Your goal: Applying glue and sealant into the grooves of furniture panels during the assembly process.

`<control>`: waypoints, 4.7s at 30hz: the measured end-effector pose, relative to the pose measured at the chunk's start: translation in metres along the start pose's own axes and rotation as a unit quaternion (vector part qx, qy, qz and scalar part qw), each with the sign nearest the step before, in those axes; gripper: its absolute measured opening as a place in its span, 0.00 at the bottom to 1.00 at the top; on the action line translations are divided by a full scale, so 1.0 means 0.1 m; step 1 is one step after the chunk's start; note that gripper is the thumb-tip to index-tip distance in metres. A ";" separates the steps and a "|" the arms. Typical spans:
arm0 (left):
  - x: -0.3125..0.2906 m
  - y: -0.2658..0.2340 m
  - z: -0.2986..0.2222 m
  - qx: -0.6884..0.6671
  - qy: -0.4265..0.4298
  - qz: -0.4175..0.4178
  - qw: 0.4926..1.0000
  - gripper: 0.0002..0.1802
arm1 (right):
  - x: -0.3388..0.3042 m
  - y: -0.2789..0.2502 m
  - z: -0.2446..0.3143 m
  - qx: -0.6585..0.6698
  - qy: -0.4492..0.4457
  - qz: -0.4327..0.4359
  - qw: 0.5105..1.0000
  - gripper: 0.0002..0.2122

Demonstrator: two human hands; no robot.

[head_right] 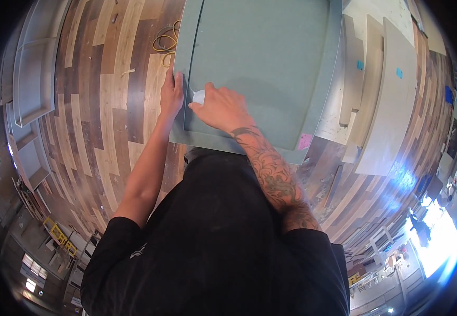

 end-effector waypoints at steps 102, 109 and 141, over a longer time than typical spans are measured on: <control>-0.04 0.02 0.02 -0.015 -0.019 0.003 1.000 0.31 | -0.27 0.25 -0.07 -0.004 -0.029 0.046 0.999 0.27; -0.03 -0.01 0.00 -0.008 -0.028 0.008 1.000 0.32 | -0.27 0.28 -0.07 -0.015 -0.036 0.044 0.998 0.27; -0.01 0.03 0.02 -0.025 -0.021 -0.004 0.999 0.31 | -0.31 0.33 -0.06 -0.007 -0.043 0.083 0.996 0.27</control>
Point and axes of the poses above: each hand's wrist, its own x-axis towards the middle knuckle, its own y-axis out of the palm, z = x × y, the point moved 1 cm from there along x, towards the middle knuckle, and after that the axes turned 8 degrees about -z, right-handed, at the moved point
